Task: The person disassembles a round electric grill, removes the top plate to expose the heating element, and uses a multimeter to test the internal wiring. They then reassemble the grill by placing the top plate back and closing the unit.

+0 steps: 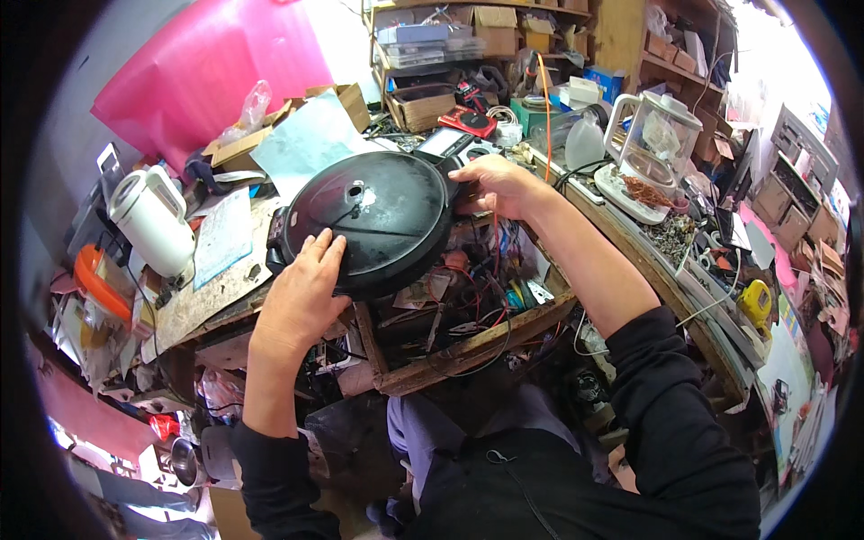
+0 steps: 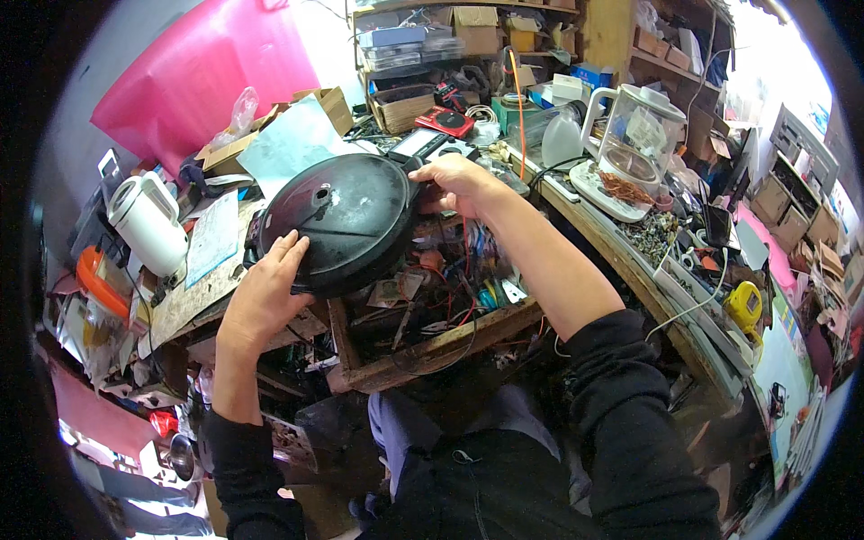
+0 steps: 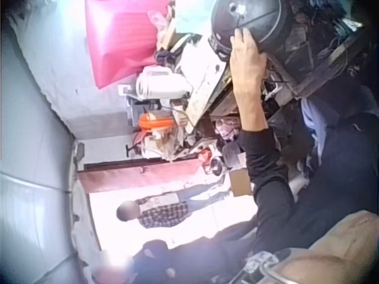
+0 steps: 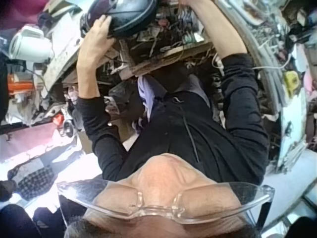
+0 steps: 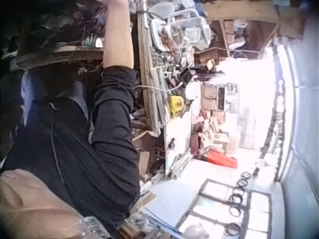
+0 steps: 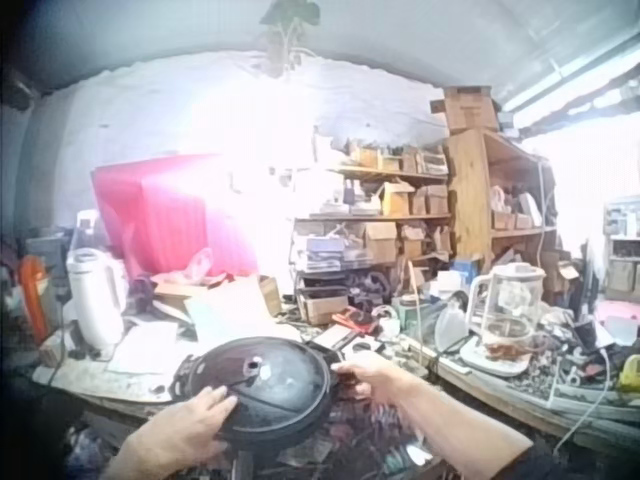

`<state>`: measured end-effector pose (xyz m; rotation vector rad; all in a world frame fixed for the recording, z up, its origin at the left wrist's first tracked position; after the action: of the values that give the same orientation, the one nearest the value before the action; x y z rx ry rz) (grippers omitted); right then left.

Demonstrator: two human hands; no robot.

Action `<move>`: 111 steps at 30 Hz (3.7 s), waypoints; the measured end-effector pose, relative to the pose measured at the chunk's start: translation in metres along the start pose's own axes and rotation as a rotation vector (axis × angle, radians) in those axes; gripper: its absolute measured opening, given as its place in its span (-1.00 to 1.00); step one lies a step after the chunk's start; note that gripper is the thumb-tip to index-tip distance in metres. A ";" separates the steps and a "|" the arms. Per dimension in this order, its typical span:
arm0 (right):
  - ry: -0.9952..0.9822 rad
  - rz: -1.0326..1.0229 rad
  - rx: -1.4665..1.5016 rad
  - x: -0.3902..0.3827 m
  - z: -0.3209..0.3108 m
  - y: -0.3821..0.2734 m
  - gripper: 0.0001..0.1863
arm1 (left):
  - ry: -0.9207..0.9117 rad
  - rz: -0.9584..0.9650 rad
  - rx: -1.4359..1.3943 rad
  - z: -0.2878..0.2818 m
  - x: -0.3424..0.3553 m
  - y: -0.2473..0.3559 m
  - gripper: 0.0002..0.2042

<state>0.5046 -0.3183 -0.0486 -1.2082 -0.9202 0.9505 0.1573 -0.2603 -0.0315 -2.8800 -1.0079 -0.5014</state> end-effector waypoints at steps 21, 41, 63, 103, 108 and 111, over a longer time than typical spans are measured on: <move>0.087 0.145 0.250 0.009 0.000 -0.011 -0.73 | 0.181 -0.024 -0.003 0.016 -0.007 0.003 -0.22; -0.021 0.139 -0.163 0.010 0.021 -0.028 -0.69 | 0.267 0.036 0.084 0.025 -0.004 -0.004 -0.24; 0.103 0.144 0.035 0.018 0.003 -0.012 -0.89 | 0.275 0.178 0.243 0.030 0.001 -0.011 -0.27; -0.041 -0.013 0.057 0.006 0.013 -0.018 -0.77 | 0.508 0.127 0.232 0.061 -0.004 -0.019 -0.31; -0.069 -0.114 -0.058 0.002 0.021 -0.055 -0.76 | 0.605 0.073 0.143 0.037 -0.005 0.000 -0.29; -0.103 -0.211 -0.163 0.001 0.043 -0.088 -0.66 | 0.587 -0.026 0.142 0.028 0.001 0.005 -0.30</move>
<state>0.4729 -0.3124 0.0436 -1.1795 -1.2017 0.7851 0.1690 -0.2590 -0.0573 -2.3619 -0.9237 -1.1340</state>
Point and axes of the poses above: each hand's wrist, its own x-axis towards the middle knuckle, its own z-axis out of the palm, y = z × x, the point moved 1 cm from there along x, towards the middle knuckle, and after that the axes turned 11 degrees about -z, right-handed, at the moved point
